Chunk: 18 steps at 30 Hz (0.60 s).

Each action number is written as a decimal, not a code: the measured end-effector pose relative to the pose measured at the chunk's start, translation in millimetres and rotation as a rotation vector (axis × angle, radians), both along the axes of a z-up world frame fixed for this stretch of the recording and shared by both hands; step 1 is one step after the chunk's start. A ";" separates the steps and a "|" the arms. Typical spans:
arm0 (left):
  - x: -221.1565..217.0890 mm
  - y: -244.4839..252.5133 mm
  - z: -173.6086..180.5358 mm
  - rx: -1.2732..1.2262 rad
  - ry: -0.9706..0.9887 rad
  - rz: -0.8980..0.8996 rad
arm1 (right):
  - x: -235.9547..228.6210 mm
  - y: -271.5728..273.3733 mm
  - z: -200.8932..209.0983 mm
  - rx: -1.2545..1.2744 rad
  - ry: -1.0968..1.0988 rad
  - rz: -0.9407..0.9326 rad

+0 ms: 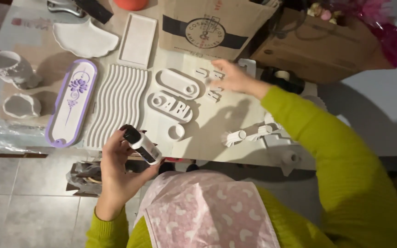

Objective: Refilling a small bottle with liquid and then using a brush to paint small decorative letters with a white coating.

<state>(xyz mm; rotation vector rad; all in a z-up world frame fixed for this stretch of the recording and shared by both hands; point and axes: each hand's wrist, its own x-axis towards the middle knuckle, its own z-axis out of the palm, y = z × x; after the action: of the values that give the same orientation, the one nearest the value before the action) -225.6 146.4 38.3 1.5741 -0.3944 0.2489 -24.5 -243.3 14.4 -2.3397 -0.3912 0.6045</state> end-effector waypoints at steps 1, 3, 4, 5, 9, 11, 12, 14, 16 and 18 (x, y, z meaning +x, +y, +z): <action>-1.0 2.4 -0.2 0.003 0.008 0.013 | 7.2 -7.1 2.1 0.481 0.295 -0.200; -2.7 5.9 0.0 -0.015 0.029 0.010 | -4.7 -5.3 33.5 0.783 0.535 -0.236; -3.4 6.8 0.6 -0.031 0.048 -0.005 | -11.9 -5.9 49.7 1.087 0.774 -0.281; -1.0 6.3 1.2 -0.033 0.043 -0.011 | -14.7 -5.6 56.3 1.088 0.766 -0.284; 2.2 3.0 3.1 -0.021 0.062 -0.021 | -10.2 -7.3 56.9 1.119 0.797 -0.284; 1.0 1.3 1.7 -0.030 0.041 -0.030 | 0.2 -7.1 34.6 1.024 0.712 -0.244; 0.7 0.4 1.5 -0.025 0.041 -0.022 | 6.8 -5.6 19.1 0.722 0.429 -0.169; 0.9 -0.8 2.1 -0.020 0.039 -0.007 | 23.5 -1.4 -9.6 0.416 0.149 -0.086; -1.0 0.8 3.1 0.023 0.064 0.007 | 35.3 3.2 -39.2 -0.061 -0.369 0.029; -2.9 4.5 0.5 0.023 0.078 0.007 | 45.2 10.2 -58.9 -0.077 -0.505 0.078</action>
<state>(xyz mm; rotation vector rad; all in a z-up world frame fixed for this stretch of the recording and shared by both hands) -228.5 150.9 38.8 1.6032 -0.3324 0.1883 20.6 -233.1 -44.5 -2.5460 -0.6978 0.0512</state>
